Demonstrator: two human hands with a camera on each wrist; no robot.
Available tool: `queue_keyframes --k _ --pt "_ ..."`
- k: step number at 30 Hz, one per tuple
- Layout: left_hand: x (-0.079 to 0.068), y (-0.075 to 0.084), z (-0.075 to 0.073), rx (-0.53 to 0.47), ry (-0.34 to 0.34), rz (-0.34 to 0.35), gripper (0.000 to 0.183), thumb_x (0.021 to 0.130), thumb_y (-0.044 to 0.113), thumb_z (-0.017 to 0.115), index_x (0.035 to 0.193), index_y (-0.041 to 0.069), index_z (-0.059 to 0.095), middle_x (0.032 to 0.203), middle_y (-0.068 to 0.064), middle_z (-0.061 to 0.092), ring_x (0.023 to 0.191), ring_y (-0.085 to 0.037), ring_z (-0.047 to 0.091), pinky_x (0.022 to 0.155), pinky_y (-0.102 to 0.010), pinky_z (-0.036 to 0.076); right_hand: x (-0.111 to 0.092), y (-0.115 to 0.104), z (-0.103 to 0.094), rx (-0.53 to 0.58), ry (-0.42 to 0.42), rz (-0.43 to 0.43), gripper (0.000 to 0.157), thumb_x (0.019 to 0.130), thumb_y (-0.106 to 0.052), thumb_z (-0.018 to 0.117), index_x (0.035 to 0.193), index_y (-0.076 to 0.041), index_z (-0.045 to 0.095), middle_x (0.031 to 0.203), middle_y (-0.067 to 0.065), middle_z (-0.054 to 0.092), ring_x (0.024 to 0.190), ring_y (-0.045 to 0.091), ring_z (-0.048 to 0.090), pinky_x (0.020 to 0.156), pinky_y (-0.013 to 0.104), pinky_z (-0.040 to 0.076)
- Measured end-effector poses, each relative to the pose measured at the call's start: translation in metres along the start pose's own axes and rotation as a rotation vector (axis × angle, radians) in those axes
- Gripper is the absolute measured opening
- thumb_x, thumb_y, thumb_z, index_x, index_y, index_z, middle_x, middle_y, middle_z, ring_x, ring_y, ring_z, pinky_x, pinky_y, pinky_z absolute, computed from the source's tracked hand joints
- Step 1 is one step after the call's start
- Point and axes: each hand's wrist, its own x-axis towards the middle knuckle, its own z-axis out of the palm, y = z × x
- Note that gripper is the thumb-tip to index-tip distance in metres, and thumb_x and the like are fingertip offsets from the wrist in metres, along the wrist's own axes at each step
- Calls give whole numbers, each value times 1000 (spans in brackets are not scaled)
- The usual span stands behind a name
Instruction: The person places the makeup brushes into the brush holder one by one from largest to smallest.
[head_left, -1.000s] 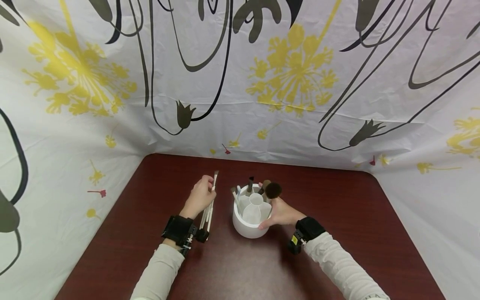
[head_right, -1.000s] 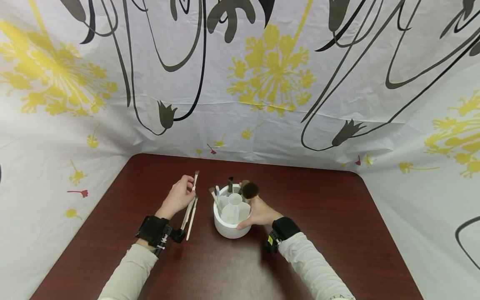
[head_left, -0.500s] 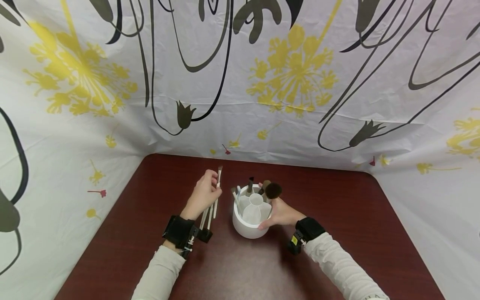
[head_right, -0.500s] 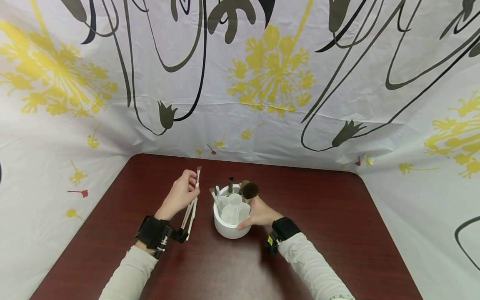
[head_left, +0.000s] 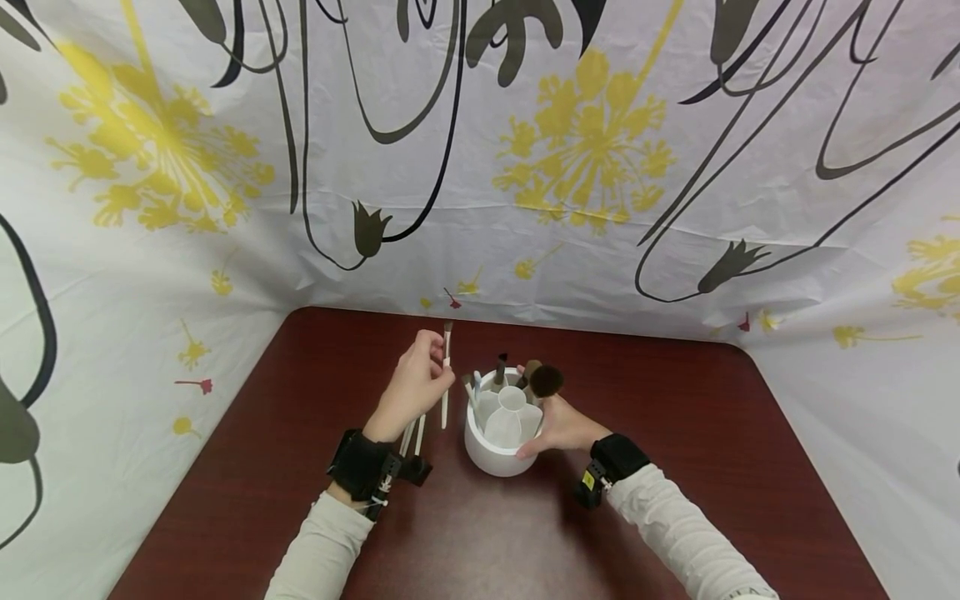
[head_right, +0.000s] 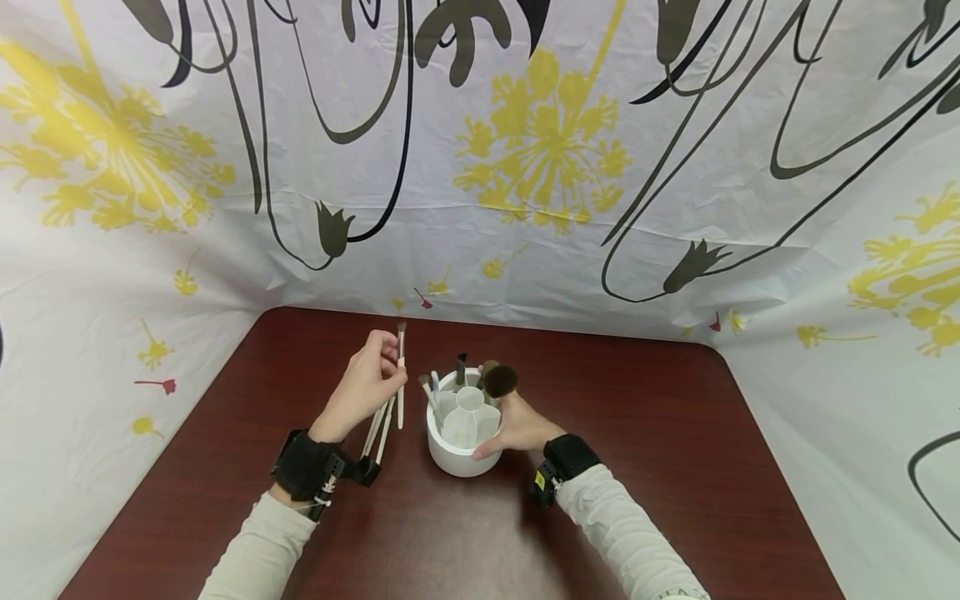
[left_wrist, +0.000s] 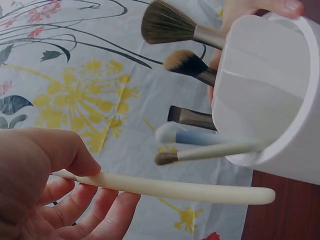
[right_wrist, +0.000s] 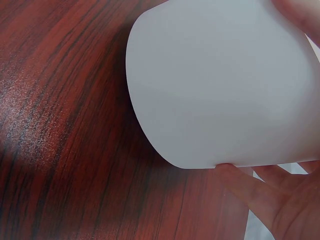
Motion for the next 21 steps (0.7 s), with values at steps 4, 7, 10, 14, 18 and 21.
queue_keyframes --k 4,7,10,14,18,21 --pt "-1 5 1 -22 7 19 34 76 2 59 107 4 44 91 -9 53 74 -18 56 65 -31 47 0 -1 0 -1 0 1 114 55 -1 84 141 7 10 145 22 21 130 32 28 102 40 24" --pt "-1 7 3 -35 6 29 34 76 1 59 106 4 44 91 -9 53 73 -18 56 65 -30 47 0 0 0 -3 -2 7 114 55 -2 84 141 6 10 145 21 22 129 30 29 102 35 25" --pt "-1 9 4 -32 14 38 34 75 1 59 105 4 44 90 -9 54 73 -17 57 65 -30 47 1 4 0 -6 0 6 115 55 -4 85 142 5 10 145 19 23 129 29 30 101 30 25" --pt "0 12 6 -37 16 35 35 74 1 59 105 4 43 90 -8 54 74 -17 57 65 -30 48 0 3 0 -8 0 0 114 55 -4 85 141 5 10 145 19 23 128 28 30 99 23 25" --pt "0 15 7 -65 0 22 34 75 2 59 105 4 43 90 -8 54 74 -17 58 63 -29 47 0 -1 0 -7 -3 2 114 55 -3 84 141 6 10 143 20 25 128 28 31 99 23 26" --pt "1 15 9 -84 -8 21 33 75 2 59 105 5 43 90 -9 54 73 -16 57 62 -28 47 0 -1 0 -9 -3 4 114 55 -2 84 141 6 10 143 20 27 127 28 31 100 26 26"
